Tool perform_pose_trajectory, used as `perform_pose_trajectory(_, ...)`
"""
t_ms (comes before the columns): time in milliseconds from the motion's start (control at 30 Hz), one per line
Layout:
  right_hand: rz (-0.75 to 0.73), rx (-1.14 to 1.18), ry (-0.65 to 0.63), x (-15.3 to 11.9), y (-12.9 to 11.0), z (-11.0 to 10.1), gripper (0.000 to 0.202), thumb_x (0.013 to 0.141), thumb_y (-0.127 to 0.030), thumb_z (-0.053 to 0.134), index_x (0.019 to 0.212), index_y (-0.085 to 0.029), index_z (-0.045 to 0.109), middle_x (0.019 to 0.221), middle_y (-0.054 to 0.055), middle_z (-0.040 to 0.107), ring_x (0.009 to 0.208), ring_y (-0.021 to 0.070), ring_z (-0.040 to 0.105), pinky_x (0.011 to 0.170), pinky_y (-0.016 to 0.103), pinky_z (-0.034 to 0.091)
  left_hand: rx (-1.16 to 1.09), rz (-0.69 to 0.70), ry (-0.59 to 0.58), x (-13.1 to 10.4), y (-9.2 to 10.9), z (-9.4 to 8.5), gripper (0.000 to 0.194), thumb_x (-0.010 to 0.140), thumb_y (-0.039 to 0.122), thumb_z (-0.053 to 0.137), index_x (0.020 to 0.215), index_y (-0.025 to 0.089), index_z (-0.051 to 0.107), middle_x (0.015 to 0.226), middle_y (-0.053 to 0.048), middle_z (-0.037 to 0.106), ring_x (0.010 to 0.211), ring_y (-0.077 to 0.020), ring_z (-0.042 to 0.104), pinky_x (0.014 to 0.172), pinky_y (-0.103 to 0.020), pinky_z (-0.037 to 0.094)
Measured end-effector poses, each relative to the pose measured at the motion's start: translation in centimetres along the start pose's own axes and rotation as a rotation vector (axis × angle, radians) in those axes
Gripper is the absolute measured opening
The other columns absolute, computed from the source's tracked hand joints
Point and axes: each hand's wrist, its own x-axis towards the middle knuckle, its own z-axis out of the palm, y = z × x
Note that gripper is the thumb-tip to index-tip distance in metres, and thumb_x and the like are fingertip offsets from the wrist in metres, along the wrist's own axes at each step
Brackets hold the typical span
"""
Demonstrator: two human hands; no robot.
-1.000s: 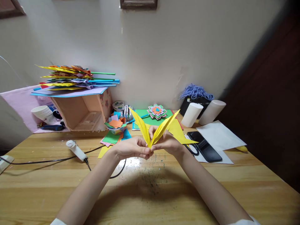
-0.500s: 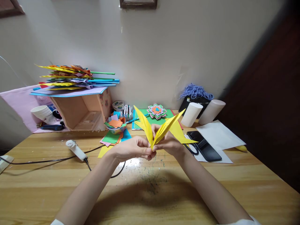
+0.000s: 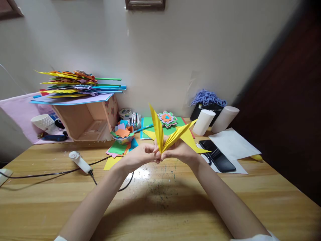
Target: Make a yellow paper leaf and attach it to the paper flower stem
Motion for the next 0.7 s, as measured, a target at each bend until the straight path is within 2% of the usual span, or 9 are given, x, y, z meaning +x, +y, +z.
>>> perform_pose_trajectory(167, 0.024, 0.030, -0.059, -0.2, 0.0, -0.9, 0.025, 0.067, -0.018, 0.072, 0.091, -0.016, 0.065, 0.075, 0.001, 0.061, 0.068, 0.0129, 0.061, 0.066, 0.027, 0.051, -0.075, 0.019, 0.029, 0.4, -0.7, 0.9, 0.041, 0.055, 0.051, 0.073, 0.065, 0.013, 0.060, 0.062, 0.001, 0.050, 0.059, -0.0079, 0.042, 0.062, -0.022, 0.035)
perform_pose_trajectory(267, 0.014, 0.059, -0.049, -0.2, 0.2, -0.9, 0.018, 0.067, -0.020, 0.072, 0.084, -0.015, 0.065, 0.072, 0.001, 0.062, 0.065, 0.0130, 0.061, 0.063, 0.028, 0.051, -0.004, 0.071, 0.057, 0.7, -0.8, 1.1, 0.042, 0.058, 0.054, 0.070, 0.061, 0.013, 0.058, 0.059, 0.001, 0.050, 0.058, -0.0087, 0.044, 0.061, -0.023, 0.036)
perform_pose_trajectory(400, 0.001, 0.012, 0.021, 0.0, 0.0, -0.7, 0.015, 0.066, -0.020, 0.073, 0.079, -0.016, 0.067, 0.076, 0.002, 0.064, 0.071, 0.0140, 0.062, 0.072, 0.031, 0.050, 0.191, 0.094, 0.115, 0.3, 0.4, -0.2, 0.032, 0.059, 0.042, 0.073, 0.059, 0.014, 0.058, 0.062, 0.001, 0.054, 0.061, -0.0098, 0.049, 0.063, -0.023, 0.040)
perform_pose_trajectory(500, 0.029, -0.078, 0.104, 0.2, 0.0, -0.6, 0.015, 0.063, -0.020, 0.074, 0.077, -0.018, 0.068, 0.079, 0.002, 0.066, 0.079, 0.0137, 0.061, 0.077, 0.029, 0.049, 0.252, 0.128, 0.241, -0.5, 2.0, -1.5, 0.031, 0.056, 0.034, 0.076, 0.078, 0.016, 0.063, 0.075, -0.002, 0.062, 0.069, -0.0117, 0.056, 0.066, -0.023, 0.043)
perform_pose_trajectory(600, 0.122, -0.150, 0.064, 0.4, 0.5, -0.5, 0.016, 0.063, -0.023, 0.074, 0.077, -0.018, 0.069, 0.078, 0.002, 0.066, 0.077, 0.0138, 0.061, 0.076, 0.029, 0.049, 0.306, 0.189, 0.372, -1.1, 2.9, -1.8, 0.032, 0.063, 0.035, 0.071, 0.090, 0.019, 0.066, 0.092, -0.006, 0.066, 0.082, -0.0155, 0.060, 0.075, -0.027, 0.045)
perform_pose_trajectory(700, 0.150, -0.178, 0.036, 0.6, 1.2, -0.2, 0.016, 0.063, -0.025, 0.074, 0.077, -0.019, 0.069, 0.077, 0.001, 0.066, 0.076, 0.0131, 0.060, 0.076, 0.029, 0.048, 0.333, 0.174, 0.319, -1.1, 2.9, -1.1, 0.026, 0.068, 0.035, 0.067, 0.087, 0.018, 0.068, 0.092, -0.007, 0.068, 0.084, -0.0177, 0.062, 0.080, -0.030, 0.046)
